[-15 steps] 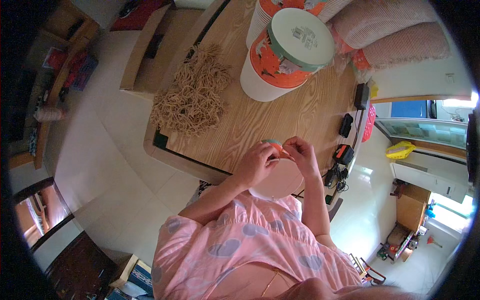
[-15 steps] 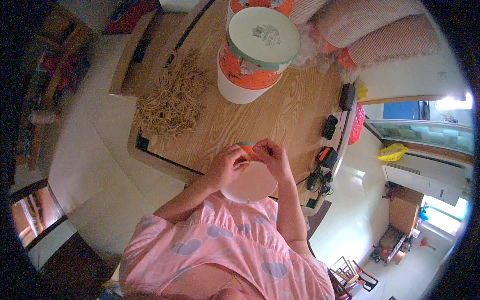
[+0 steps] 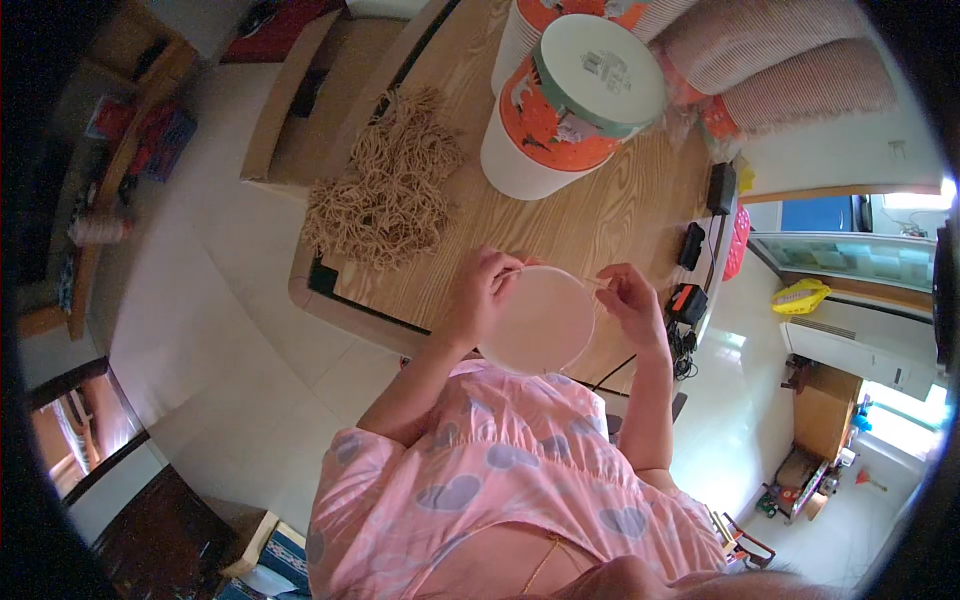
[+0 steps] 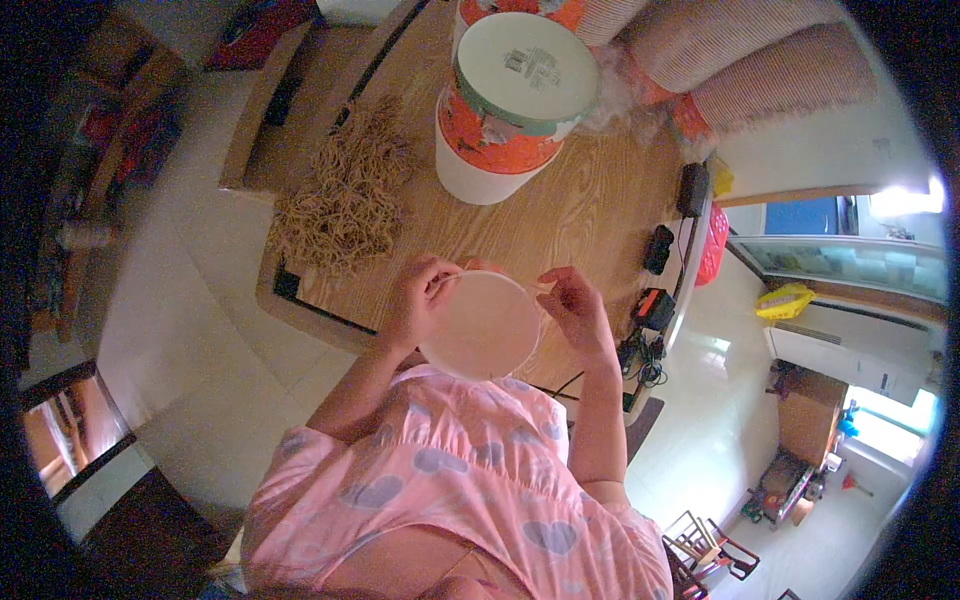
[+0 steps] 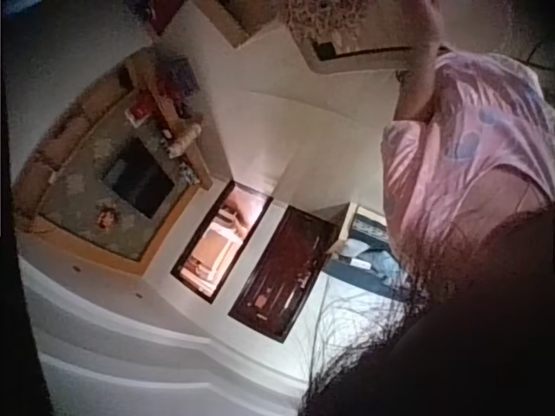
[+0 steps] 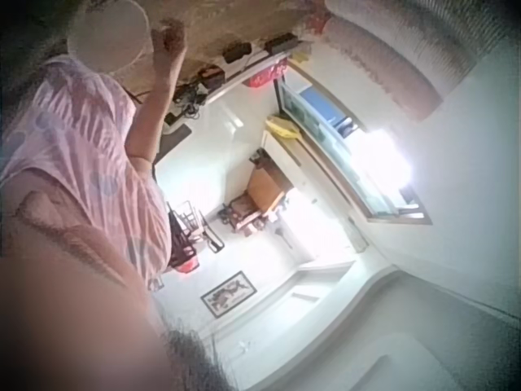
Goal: Organizing, stacking, and preparing paper containers with decorative filler or labels.
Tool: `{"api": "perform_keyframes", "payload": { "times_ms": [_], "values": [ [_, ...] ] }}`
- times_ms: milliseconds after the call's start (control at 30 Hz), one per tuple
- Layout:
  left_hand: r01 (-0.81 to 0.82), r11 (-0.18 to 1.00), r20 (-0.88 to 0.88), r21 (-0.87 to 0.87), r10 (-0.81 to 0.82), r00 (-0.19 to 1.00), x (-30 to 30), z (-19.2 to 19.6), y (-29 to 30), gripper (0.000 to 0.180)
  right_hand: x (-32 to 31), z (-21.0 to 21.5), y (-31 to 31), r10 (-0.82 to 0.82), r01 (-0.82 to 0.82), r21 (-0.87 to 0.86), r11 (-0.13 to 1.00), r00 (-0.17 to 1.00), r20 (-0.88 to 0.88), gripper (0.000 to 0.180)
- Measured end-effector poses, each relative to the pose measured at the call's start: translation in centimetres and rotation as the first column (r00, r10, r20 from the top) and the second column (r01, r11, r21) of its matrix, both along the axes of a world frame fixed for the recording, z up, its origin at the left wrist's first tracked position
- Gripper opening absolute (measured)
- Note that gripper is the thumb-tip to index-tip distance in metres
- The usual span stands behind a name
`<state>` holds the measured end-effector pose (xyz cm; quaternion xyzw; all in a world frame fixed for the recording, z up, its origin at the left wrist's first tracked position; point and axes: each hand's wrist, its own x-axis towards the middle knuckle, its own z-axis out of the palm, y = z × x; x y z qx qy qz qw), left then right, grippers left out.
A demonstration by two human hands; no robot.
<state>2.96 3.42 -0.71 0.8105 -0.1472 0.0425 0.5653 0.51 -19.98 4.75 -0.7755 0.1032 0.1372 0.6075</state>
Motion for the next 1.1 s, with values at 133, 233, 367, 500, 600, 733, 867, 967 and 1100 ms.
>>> {"api": "perform_keyframes", "payload": {
  "times_ms": [133,233,367,500,600,733,867,967,1100],
  "values": [
    [-0.006,1.000,0.054,-0.009,0.006,0.999,0.1,0.8,-0.1,0.009,-0.8,-1.7,-1.1,-0.001,0.000,-0.019,1.000,1.000,-0.020,0.014],
    [0.009,0.982,-0.062,-0.189,-0.021,0.998,-0.2,1.3,-0.4,0.012,-1.0,-2.6,-1.5,-0.066,0.070,0.052,0.996,0.995,-0.078,0.011],
    [0.015,0.961,0.039,-0.277,-0.004,0.999,-0.2,2.3,-0.6,0.013,-0.7,-2.5,-2.8,-0.002,0.014,0.128,0.992,0.996,-0.093,0.025],
    [0.092,0.970,0.175,-0.224,-0.053,0.983,-0.2,2.9,-1.0,0.014,-0.2,-2.2,-4.9,0.122,-0.053,0.341,0.939,0.975,-0.184,0.049],
    [0.109,0.957,0.187,-0.270,-0.059,0.981,-0.3,2.8,-1.5,0.016,0.3,-2.1,-5.8,0.201,-0.140,0.270,0.953,0.957,-0.211,0.053],
    [0.119,0.953,0.181,-0.279,-0.070,0.981,-0.2,1.8,-2.1,0.019,0.8,-2.5,-7.0,0.232,-0.186,0.210,0.960,0.948,-0.216,0.045],
    [-0.032,0.992,0.006,-0.122,0.033,0.999,0.1,0.3,-1.9,0.033,1.1,-2.5,-10.2,-0.111,0.103,0.126,0.987,0.992,0.060,0.036],
    [-0.117,0.988,-0.116,-0.097,0.105,0.988,0.2,-1.3,-1.4,0.042,2.8,-2.4,-11.6,-0.049,0.198,-0.354,0.914,0.919,0.390,0.031],
    [-0.120,0.992,-0.199,-0.040,0.110,0.974,0.1,-2.3,-0.9,0.046,6.4,-2.8,-13.5,0.132,0.316,-0.629,0.710,0.818,0.560,0.037]
  ]
}}
